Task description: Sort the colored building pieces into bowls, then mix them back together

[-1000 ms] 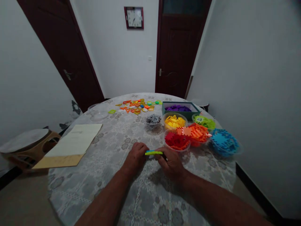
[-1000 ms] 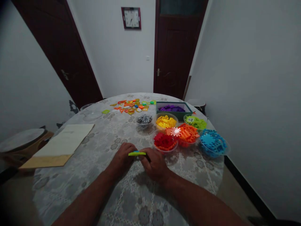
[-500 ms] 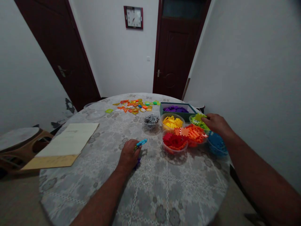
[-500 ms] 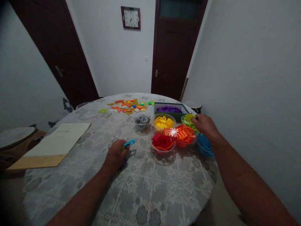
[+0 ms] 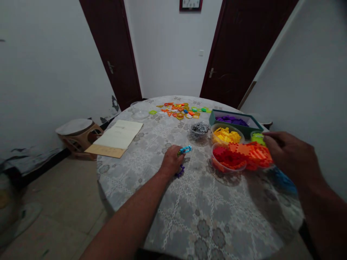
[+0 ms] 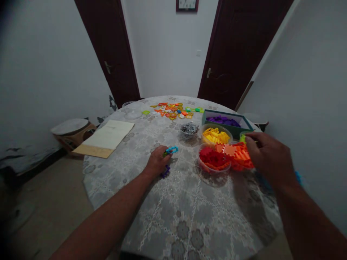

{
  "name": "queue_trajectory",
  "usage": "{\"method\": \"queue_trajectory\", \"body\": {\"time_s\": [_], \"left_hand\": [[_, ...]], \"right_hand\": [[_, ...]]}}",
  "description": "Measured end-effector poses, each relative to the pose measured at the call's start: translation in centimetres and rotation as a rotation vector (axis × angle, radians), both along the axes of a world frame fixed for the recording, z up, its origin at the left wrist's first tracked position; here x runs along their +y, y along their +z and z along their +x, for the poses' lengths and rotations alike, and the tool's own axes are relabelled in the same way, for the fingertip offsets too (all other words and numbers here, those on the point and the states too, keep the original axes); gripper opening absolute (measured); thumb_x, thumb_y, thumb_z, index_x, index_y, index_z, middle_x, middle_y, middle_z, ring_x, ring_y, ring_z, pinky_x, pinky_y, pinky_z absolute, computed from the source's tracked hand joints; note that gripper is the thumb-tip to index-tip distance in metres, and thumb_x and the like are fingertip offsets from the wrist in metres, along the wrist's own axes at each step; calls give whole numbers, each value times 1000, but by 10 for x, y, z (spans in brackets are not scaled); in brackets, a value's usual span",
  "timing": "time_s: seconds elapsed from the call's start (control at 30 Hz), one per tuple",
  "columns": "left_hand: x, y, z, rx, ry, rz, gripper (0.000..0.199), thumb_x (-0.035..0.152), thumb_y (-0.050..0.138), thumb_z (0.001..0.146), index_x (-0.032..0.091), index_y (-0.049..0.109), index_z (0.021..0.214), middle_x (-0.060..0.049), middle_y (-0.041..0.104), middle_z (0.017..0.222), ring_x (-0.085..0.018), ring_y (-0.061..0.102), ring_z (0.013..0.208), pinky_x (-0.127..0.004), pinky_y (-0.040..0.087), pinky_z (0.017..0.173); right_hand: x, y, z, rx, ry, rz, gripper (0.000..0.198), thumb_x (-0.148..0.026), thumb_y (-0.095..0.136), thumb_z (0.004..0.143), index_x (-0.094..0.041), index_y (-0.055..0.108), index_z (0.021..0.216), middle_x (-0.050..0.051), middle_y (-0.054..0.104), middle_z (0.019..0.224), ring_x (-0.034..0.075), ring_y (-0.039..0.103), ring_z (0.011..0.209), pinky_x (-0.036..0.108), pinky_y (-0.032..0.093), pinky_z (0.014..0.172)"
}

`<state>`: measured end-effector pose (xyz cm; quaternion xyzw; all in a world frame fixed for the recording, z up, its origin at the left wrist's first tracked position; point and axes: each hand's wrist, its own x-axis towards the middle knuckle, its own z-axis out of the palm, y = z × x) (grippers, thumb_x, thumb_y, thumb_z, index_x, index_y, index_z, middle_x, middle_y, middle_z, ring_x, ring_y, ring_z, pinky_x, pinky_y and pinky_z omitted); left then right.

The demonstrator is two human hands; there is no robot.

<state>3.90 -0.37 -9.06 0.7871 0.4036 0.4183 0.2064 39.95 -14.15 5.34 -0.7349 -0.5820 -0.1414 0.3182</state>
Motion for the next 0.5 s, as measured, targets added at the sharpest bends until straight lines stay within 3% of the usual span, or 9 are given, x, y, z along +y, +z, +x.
{"method": "queue_trajectory", "body": {"time_s": [0.07,0.13,0.23,0.33,0.5], "left_hand": [[-1,0,0,6,-2,-3,4,18,65,91,22,66,92,-5,67,94,-23,64,95,-40,53,93],[-1,1,-1,16,1,-6,4,18,65,91,22,67,92,-4,67,94,-22,63,94,-38,52,93],[-1,3,-1,22,5,-9,4,18,65,90,22,67,90,-3,67,92,-21,62,91,-37,52,92],[-1,5,-2,24,4,-22,5,18,67,90,22,65,87,-3,66,89,-21,63,91,-36,52,91],[0,5,-2,28,19,-45,9,17,68,89,21,63,83,-3,65,89,-21,63,90,-36,51,89]], "right_hand": [[-11,-14,-61,46,271,-39,33,-48,55,100,-26,77,110,16,78,109,28,73,93,41,53,82],[-15,-36,-118,123,523,-214,30,-45,57,101,-27,75,115,10,78,109,24,73,87,38,56,79],[-8,-70,-179,192,703,-344,34,-31,58,101,-25,69,132,10,76,121,24,73,99,40,57,92],[10,-92,-207,239,795,-403,36,-22,60,99,-24,69,133,11,74,126,26,69,115,40,53,102],[30,-109,-221,386,777,-462,24,-16,60,95,-22,77,112,9,74,110,23,70,105,36,53,97]]}}
